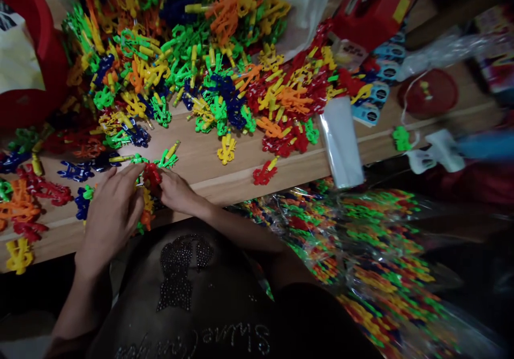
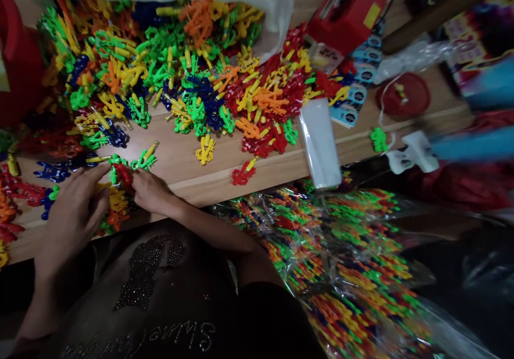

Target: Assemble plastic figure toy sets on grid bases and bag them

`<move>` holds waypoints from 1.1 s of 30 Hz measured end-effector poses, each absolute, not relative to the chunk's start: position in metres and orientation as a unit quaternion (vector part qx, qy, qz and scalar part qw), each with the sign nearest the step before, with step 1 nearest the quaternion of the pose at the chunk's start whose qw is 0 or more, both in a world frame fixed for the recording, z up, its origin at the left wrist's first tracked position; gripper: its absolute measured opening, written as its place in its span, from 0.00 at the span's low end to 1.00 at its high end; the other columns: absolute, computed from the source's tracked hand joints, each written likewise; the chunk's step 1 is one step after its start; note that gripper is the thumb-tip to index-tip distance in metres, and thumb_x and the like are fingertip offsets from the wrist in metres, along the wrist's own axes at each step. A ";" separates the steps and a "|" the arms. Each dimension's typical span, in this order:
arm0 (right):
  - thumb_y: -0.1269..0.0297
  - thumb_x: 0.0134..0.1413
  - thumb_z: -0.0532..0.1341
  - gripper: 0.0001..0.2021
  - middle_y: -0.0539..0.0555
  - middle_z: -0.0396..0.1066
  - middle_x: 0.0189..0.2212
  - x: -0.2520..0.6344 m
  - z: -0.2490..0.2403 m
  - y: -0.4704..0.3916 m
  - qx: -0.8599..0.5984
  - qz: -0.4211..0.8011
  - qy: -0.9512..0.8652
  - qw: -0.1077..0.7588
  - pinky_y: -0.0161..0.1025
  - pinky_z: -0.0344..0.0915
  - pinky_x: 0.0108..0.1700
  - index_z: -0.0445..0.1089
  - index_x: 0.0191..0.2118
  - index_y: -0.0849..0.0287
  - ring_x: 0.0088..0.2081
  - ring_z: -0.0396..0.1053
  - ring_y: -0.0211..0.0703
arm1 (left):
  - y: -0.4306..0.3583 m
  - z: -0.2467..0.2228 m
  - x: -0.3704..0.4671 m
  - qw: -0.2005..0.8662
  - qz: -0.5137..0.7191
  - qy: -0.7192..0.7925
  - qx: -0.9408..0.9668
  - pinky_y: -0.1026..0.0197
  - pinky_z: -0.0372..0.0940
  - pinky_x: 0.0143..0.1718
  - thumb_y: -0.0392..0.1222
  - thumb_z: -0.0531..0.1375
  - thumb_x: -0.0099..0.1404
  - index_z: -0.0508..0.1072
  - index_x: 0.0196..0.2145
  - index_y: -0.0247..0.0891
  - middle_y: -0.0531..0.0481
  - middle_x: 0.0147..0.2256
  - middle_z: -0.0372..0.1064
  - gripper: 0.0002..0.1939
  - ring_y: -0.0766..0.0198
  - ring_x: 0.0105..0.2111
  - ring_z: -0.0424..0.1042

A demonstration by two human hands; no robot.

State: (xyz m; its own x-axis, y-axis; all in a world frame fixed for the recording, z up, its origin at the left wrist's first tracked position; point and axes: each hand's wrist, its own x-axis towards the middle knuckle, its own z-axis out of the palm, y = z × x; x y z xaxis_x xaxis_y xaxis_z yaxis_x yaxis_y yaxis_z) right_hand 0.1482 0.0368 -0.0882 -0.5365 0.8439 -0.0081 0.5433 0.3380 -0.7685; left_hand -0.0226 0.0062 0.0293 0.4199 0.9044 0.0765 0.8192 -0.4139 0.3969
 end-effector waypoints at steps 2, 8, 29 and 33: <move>0.80 0.62 0.54 0.19 0.63 0.75 0.54 0.146 -0.090 0.033 -0.429 0.353 -0.810 0.190 0.50 0.70 0.66 0.70 0.55 0.61 0.59 0.70 0.54 | 0.006 0.029 -0.021 0.154 0.136 0.520 0.829 0.40 0.61 0.72 0.41 0.50 0.79 0.65 0.69 0.40 0.40 0.63 0.74 0.24 0.50 0.62 0.75; 0.73 0.71 0.52 0.17 0.62 0.75 0.53 0.136 -0.093 0.025 -0.411 0.337 -0.833 0.153 0.54 0.71 0.61 0.70 0.58 0.56 0.56 0.70 0.55 | 0.005 0.029 -0.019 0.130 0.106 0.486 0.858 0.37 0.58 0.72 0.54 0.52 0.80 0.65 0.71 0.43 0.41 0.70 0.66 0.27 0.45 0.72 0.63; 0.76 0.67 0.51 0.27 0.67 0.69 0.60 0.215 -0.081 0.028 -0.429 0.351 -0.792 0.257 0.59 0.70 0.66 0.57 0.70 0.62 0.62 0.69 0.56 | -0.009 0.030 -0.008 0.096 0.112 0.522 0.840 0.34 0.45 0.77 0.44 0.47 0.83 0.68 0.68 0.37 0.38 0.66 0.71 0.23 0.48 0.72 0.64; 0.76 0.64 0.52 0.27 0.64 0.71 0.58 0.190 -0.091 -0.003 -0.398 0.413 -0.783 0.241 0.61 0.71 0.67 0.61 0.67 0.58 0.62 0.70 0.56 | -0.006 0.022 -0.009 0.075 0.103 0.505 0.854 0.37 0.52 0.75 0.36 0.48 0.80 0.67 0.68 0.33 0.37 0.63 0.74 0.23 0.48 0.69 0.69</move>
